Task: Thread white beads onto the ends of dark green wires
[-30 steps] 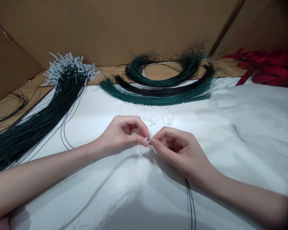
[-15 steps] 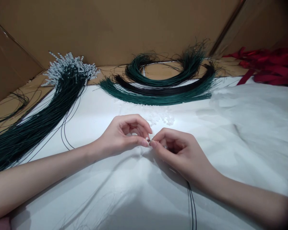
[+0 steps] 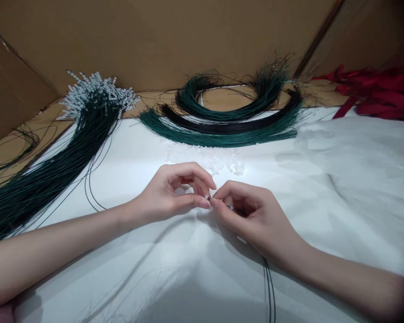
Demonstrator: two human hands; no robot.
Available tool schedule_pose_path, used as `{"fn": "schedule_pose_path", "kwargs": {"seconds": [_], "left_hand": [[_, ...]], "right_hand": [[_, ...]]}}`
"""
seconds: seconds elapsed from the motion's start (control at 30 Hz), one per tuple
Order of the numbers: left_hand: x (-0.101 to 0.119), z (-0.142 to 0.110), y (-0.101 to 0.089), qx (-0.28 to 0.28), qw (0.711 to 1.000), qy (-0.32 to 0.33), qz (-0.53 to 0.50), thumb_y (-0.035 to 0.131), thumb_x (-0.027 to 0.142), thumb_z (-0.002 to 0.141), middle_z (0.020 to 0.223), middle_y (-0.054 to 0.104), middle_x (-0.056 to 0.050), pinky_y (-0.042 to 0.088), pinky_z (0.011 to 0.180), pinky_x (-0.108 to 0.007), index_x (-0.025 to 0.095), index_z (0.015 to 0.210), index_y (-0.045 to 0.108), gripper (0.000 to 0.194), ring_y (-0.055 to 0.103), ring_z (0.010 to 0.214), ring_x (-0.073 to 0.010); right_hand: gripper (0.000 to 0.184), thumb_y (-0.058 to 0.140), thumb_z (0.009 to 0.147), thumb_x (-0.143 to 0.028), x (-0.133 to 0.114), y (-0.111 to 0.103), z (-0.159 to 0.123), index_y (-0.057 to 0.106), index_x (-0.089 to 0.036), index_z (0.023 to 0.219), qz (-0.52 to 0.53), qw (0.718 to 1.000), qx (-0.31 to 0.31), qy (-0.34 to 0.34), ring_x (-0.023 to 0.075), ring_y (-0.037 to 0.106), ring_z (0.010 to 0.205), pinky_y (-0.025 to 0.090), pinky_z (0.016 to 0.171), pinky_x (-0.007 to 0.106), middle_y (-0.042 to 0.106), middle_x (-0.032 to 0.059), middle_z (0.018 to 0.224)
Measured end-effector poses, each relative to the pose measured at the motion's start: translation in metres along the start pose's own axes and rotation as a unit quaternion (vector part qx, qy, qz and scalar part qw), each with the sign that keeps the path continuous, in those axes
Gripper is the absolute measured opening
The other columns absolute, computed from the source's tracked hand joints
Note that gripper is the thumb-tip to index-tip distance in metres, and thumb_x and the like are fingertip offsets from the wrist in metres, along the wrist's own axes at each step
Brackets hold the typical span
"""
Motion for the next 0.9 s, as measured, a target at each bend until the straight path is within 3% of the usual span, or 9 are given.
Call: {"fn": "schedule_pose_path", "kwargs": {"seconds": [0.9], "left_hand": [[-0.0007,-0.0003,0.0001,0.000,1.000,0.006,0.026,0.080,0.018,0.078,0.085,0.068,-0.002,0.054,0.072,-0.020,0.017,0.095,0.069,0.020,0.066,0.076,-0.0108]], "right_hand": [[0.015,0.058,0.084,-0.019,-0.0005,0.0007,0.0019,0.059,-0.017,0.070,-0.025,1.000,0.000,-0.007,0.0085,0.035,0.054,0.025,0.049,0.024,0.045,-0.0047,0.058]]}}
Point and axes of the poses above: each hand's wrist, its own z-axis towards the middle knuckle, its own y-axis out of the palm, x = y × z, the point moved 5 cm from there along z, towards the middle knuckle
